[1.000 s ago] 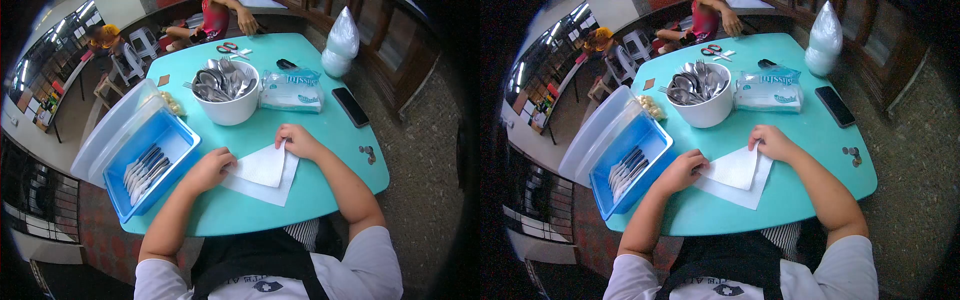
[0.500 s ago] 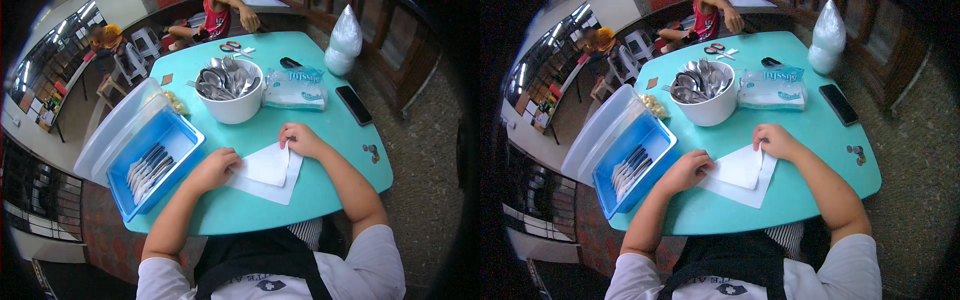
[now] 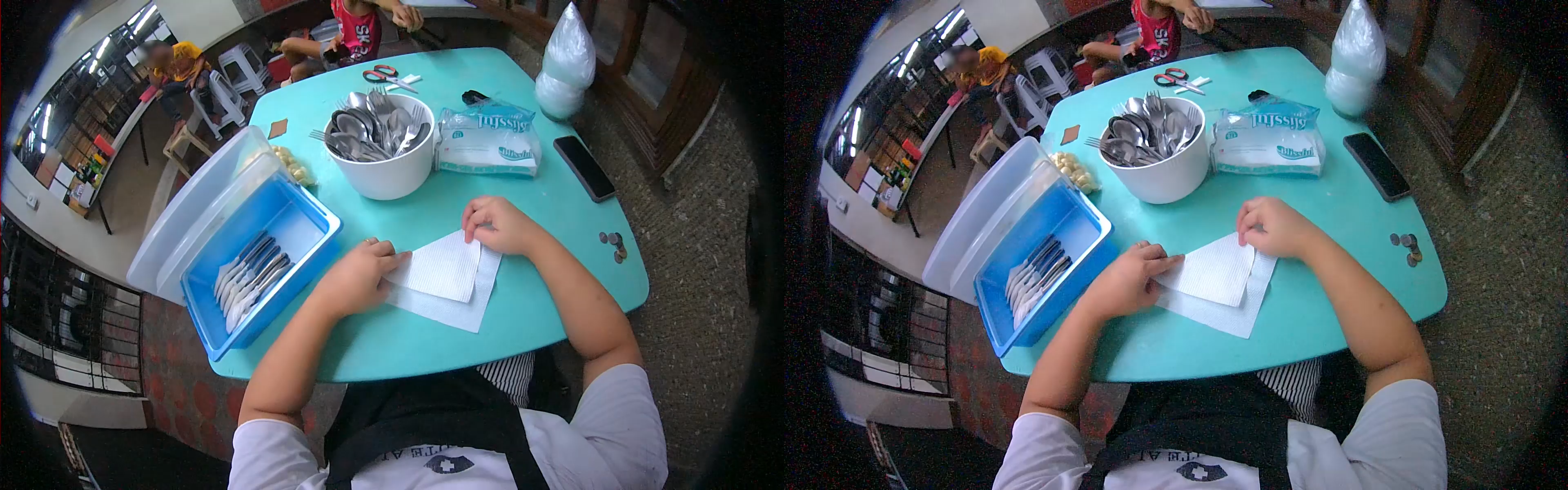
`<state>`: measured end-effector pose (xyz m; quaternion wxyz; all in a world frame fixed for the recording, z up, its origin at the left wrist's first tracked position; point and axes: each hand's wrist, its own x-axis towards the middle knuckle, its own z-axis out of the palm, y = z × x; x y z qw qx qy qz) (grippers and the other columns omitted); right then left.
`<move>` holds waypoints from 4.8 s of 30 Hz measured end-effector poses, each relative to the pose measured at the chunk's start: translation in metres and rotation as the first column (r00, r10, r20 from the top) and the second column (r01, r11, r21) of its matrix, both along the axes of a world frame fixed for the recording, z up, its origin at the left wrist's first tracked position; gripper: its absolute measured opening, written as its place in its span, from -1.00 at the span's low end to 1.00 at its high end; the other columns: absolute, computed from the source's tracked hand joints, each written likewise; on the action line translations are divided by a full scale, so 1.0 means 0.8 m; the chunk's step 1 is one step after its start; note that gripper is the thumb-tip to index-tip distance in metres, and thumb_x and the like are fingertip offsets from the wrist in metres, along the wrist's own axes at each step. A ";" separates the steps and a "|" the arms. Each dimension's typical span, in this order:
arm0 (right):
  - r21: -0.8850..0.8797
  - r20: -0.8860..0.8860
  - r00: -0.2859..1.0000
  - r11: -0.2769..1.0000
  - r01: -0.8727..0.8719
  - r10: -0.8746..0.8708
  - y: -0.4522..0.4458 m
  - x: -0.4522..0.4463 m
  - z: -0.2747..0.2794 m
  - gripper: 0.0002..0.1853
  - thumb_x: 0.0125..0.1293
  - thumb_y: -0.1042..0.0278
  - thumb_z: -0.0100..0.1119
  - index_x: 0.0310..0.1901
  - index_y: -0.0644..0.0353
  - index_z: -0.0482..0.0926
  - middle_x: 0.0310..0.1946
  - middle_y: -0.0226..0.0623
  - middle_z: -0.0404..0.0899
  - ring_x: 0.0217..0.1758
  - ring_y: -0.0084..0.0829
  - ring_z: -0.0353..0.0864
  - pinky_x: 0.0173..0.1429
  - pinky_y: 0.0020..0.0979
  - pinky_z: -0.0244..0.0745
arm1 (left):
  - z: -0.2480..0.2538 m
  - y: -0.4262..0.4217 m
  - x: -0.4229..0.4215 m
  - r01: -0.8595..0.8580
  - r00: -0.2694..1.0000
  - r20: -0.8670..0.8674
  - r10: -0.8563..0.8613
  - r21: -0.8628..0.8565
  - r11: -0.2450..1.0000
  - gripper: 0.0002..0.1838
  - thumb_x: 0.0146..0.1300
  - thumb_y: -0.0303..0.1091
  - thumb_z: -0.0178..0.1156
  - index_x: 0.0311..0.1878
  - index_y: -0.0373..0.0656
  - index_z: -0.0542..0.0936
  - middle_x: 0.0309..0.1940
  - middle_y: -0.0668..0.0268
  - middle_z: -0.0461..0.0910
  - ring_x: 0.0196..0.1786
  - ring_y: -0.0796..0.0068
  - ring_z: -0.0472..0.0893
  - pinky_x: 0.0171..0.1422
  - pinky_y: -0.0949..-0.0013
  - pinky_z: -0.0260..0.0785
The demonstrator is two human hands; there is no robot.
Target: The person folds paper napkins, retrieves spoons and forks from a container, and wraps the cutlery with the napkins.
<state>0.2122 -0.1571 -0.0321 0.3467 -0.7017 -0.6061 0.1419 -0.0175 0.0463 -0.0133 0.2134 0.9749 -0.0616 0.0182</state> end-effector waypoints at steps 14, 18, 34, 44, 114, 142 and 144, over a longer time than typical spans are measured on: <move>-0.231 0.558 0.828 0.970 0.080 0.065 0.028 -0.137 -0.019 -0.37 0.39 0.05 -0.04 0.37 0.27 0.26 0.43 -0.12 0.23 0.50 -0.23 0.18 0.48 0.23 -0.06 | 0.006 -0.015 -0.007 0.024 1.000 0.001 -0.024 0.168 0.985 -0.30 -0.18 -0.46 0.20 0.20 -0.34 0.50 -0.15 0.13 0.48 -0.04 0.11 0.47 0.12 0.20 0.42; -0.257 0.502 0.865 0.956 0.145 0.003 0.002 -0.133 -0.002 -0.27 0.39 -0.15 -0.08 0.40 0.28 0.22 0.46 -0.14 0.16 0.53 -0.24 0.12 0.48 0.31 -0.16 | 0.006 -0.014 -0.012 0.036 0.998 0.047 -0.044 0.158 0.987 -0.31 -0.16 -0.44 0.20 0.20 -0.36 0.48 -0.13 0.12 0.46 -0.03 0.11 0.46 0.12 0.20 0.41; -0.283 0.517 0.812 0.842 0.460 -0.270 -0.058 -0.077 0.001 -0.16 0.35 -0.25 -0.08 0.43 0.30 0.14 0.50 -0.09 0.07 0.57 -0.19 0.02 0.48 0.35 -0.32 | 0.017 0.003 -0.095 -0.150 0.989 0.057 0.139 0.364 0.919 -0.62 0.02 -0.37 0.19 -0.06 -0.32 0.58 0.04 0.07 0.44 0.08 0.10 0.45 0.16 0.13 0.37; -0.274 0.478 0.835 0.857 0.436 -0.271 -0.060 -0.079 -0.001 -0.18 0.36 -0.22 -0.05 0.43 0.28 0.14 0.50 -0.11 0.05 0.58 -0.12 -0.03 0.47 0.36 -0.28 | -0.012 -0.071 0.042 0.076 0.953 0.290 -0.085 0.042 0.996 -0.40 0.22 -0.29 0.11 0.33 -0.22 0.31 0.32 0.00 0.30 0.41 -0.05 0.25 0.42 -0.11 0.15; 0.192 0.484 0.787 0.923 0.332 -0.384 0.151 0.040 0.152 -0.80 0.19 0.20 0.29 -0.21 0.06 0.72 -0.30 -0.13 0.58 -0.11 -0.10 0.59 -0.04 -0.19 0.47 | -0.069 -0.031 0.069 -0.261 0.965 -0.261 0.013 -0.965 -0.010 -0.73 0.52 -0.13 -0.07 -0.11 -0.12 0.49 -0.50 0.32 0.58 -0.60 0.65 0.43 -0.54 0.53 0.23; 0.264 -0.774 0.633 0.913 0.311 0.008 -0.123 -0.138 0.126 -0.73 0.22 0.26 0.37 -0.31 0.19 0.44 -0.43 -0.23 0.61 -0.41 -0.30 0.67 -0.28 -0.24 0.65 | -0.049 -0.029 0.066 -0.261 0.965 -0.262 0.031 -0.965 -0.026 -0.29 0.49 0.23 -0.32 -0.19 -0.23 0.61 -0.62 0.28 0.52 -0.68 0.57 0.44 -0.58 0.52 0.30; 0.085 -0.970 0.244 0.914 0.396 -0.015 -0.118 -0.188 0.089 -0.73 0.38 0.18 0.17 -0.26 0.25 0.46 -0.45 -0.22 0.55 -0.38 -0.32 0.58 -0.29 -0.30 0.53 | -0.061 -0.027 0.071 -0.223 0.975 -0.223 -0.011 -0.968 -0.111 -0.32 0.52 0.18 -0.34 -0.12 -0.24 0.59 -0.58 0.25 0.56 -0.66 0.55 0.45 -0.55 0.52 0.34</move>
